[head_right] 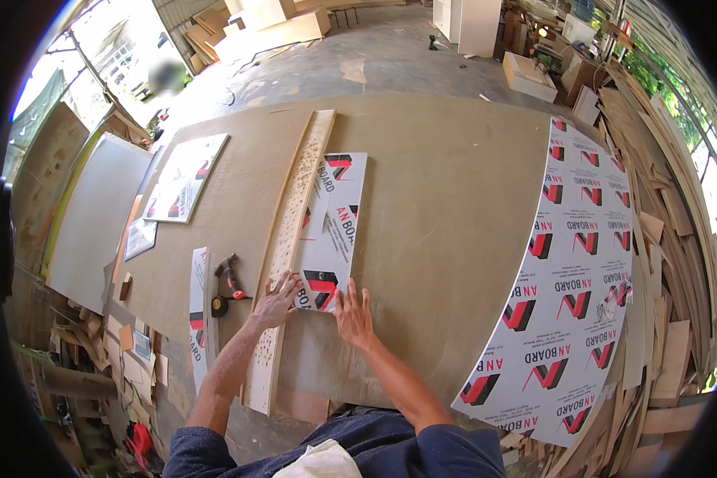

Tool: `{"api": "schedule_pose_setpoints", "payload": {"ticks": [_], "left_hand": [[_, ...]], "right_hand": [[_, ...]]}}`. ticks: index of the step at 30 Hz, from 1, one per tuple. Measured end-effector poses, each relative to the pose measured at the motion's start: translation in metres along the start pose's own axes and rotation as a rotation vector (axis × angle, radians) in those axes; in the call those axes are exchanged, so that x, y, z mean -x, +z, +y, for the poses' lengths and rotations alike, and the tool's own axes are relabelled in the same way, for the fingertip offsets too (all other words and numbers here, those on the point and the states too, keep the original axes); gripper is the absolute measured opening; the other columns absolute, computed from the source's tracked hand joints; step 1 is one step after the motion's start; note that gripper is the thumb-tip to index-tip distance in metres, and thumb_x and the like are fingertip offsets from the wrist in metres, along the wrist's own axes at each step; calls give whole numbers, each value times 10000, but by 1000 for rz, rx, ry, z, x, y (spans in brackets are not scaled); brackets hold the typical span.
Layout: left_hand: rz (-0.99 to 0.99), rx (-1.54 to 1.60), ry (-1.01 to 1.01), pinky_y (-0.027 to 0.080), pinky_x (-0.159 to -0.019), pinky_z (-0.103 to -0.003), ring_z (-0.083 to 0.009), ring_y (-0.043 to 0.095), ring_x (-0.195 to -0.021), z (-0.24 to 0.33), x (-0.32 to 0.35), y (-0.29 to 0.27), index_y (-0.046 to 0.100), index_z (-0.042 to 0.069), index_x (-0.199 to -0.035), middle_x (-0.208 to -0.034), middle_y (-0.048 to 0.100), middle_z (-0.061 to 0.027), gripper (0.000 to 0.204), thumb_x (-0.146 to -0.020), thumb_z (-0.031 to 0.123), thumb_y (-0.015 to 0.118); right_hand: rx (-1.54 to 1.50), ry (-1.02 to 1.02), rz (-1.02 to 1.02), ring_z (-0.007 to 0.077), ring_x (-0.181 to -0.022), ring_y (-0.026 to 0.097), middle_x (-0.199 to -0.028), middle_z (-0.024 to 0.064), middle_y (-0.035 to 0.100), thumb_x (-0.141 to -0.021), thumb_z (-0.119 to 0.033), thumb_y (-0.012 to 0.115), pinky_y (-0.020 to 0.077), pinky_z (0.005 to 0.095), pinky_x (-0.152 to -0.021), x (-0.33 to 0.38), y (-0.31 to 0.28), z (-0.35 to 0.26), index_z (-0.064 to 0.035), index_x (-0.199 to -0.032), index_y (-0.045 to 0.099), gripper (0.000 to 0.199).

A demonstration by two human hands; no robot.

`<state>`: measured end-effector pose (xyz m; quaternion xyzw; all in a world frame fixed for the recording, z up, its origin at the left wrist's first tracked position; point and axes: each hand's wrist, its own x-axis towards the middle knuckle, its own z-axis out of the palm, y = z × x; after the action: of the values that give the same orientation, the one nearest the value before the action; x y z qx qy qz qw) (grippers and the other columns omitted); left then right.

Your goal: The person repeatedly picks up, flips, and places white 'AN BOARD' panels on a workbench in a workshop. The person handles the boards one at a time, moving them between the bench and a nearby pile of wood scraps.

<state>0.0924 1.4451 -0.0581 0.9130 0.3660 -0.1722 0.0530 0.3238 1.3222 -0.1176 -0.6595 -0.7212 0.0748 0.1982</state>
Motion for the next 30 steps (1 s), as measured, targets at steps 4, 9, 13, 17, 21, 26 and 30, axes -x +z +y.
{"api": "schedule_pose_setpoints", "payload": {"ticks": [4,9,13,17,21,26,30], "left_hand": [[-3,12,25,114,-1222,-599,-262,47,-1576,-16,-32,-16,305,118,-1568,-1670,203,-76,797,-908,350,686],[-1,23,42,121,-1222,-606,-266,56,-1571,-34,-77,-32,305,111,-1566,-1664,217,-74,809,-885,316,691],[51,54,47,92,-1230,-609,-266,55,-1570,-48,-109,-39,313,113,-1565,-1662,230,-63,822,-865,300,702],[52,66,32,86,-1233,-606,-286,75,-1565,-60,-132,-46,317,151,-1567,-1672,215,-50,836,-859,328,724],[28,32,25,71,-1237,-593,-297,90,-1561,-64,-152,-60,310,178,-1572,-1667,225,-41,841,-862,350,726],[48,12,29,55,-1237,-579,-299,105,-1555,-74,-169,-59,301,202,-1583,-1664,233,-21,839,-870,363,713],[132,-4,24,50,-1236,-573,-303,127,-1548,-76,-181,-47,299,207,-1583,-1663,237,-14,834,-873,372,703]], "right_hand": [[-27,27,11,360,-1531,204,-1503,288,443,-981,-247,571,203,614,-1168,-32,0,17,37,-1441,494,546],[11,64,18,362,-1531,204,-1515,286,429,-981,-231,572,201,617,-1171,-74,0,40,33,-1443,492,538],[50,79,15,364,-1530,204,-1521,287,420,-983,-228,571,199,619,-1172,-105,4,60,20,-1463,470,550],[55,93,7,365,-1530,209,-1530,283,411,-985,-226,568,194,618,-1174,-129,4,74,0,-1482,451,558],[52,111,-7,357,-1531,212,-1539,273,406,-989,-231,564,178,615,-1180,-146,-2,83,-13,-1490,446,559],[74,105,-35,351,-1532,212,-1546,265,402,-995,-249,556,163,614,-1185,-162,-5,91,-18,-1507,422,577],[108,126,-76,350,-1529,220,-1558,250,394,-998,-260,546,156,617,-1188,-172,-10,97,-32,-1526,400,593]]}}
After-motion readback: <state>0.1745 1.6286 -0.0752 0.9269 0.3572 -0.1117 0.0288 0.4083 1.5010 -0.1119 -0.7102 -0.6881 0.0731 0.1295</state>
